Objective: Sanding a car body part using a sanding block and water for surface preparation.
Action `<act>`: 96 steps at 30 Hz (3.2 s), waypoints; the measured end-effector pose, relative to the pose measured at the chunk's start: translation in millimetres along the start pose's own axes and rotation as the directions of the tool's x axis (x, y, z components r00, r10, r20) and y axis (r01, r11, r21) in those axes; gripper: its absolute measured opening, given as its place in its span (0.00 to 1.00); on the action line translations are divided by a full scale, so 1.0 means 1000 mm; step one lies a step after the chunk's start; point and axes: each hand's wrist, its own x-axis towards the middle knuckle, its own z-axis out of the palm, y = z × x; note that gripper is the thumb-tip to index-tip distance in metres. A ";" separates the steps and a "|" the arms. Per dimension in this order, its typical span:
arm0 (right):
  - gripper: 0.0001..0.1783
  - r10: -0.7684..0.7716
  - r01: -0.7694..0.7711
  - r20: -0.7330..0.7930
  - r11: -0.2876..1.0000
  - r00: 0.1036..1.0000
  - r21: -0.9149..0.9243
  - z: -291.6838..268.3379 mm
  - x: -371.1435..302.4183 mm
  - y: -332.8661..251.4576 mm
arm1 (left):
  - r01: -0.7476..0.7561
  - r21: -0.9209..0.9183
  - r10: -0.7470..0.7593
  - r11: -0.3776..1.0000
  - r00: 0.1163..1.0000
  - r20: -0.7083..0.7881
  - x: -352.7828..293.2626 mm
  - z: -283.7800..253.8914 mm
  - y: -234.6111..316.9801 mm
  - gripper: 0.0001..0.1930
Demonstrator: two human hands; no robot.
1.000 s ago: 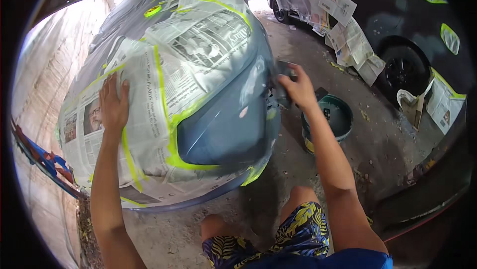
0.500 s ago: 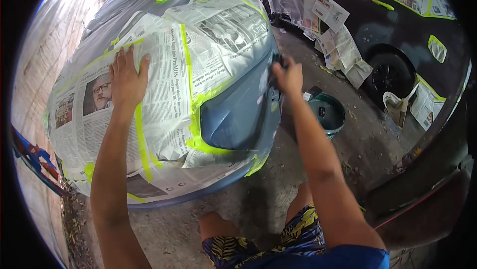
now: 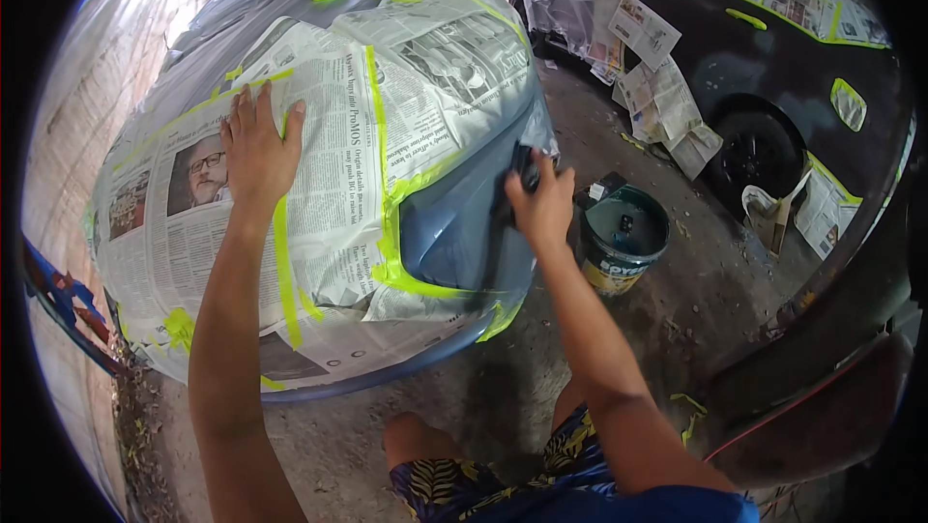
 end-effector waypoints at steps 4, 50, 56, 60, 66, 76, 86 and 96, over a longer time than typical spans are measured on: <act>0.31 0.149 -0.147 0.039 0.988 0.988 -0.045 0.005 0.032 0.021 | -0.032 0.036 0.033 0.999 0.999 -0.018 0.000 0.000 0.000 0.34; 0.30 0.081 -0.080 0.044 0.996 0.996 -0.028 0.032 0.086 0.038 | -0.047 0.013 0.048 0.999 0.996 -0.081 0.000 0.007 -0.001 0.34; 0.31 0.077 -0.074 0.073 0.996 0.994 -0.051 0.030 0.085 0.038 | 0.006 0.018 -0.006 1.000 1.000 0.000 0.001 0.004 0.002 0.34; 0.32 0.074 -0.075 0.038 0.997 0.997 0.026 0.039 0.100 0.048 | -0.018 0.036 0.018 0.999 1.000 0.006 0.002 0.001 0.003 0.34; 0.31 0.036 -0.036 0.042 0.999 0.998 -0.012 0.042 0.108 0.053 | 0.008 0.034 -0.009 0.999 1.000 0.006 0.001 0.001 0.003 0.35; 0.33 0.046 -0.044 0.021 0.995 0.999 -0.084 0.050 0.126 0.059 | -0.041 0.024 0.043 0.999 0.994 -0.097 0.001 0.006 0.002 0.34; 0.31 0.047 -0.046 0.048 0.999 0.998 -0.028 0.038 0.104 0.045 | -0.002 0.017 0.003 1.000 0.999 -0.043 0.000 0.005 0.001 0.34; 0.32 -0.060 0.059 0.059 0.998 0.996 0.024 -0.002 0.020 0.013 | -0.054 0.002 0.054 0.999 0.997 -0.063 0.001 0.004 0.001 0.34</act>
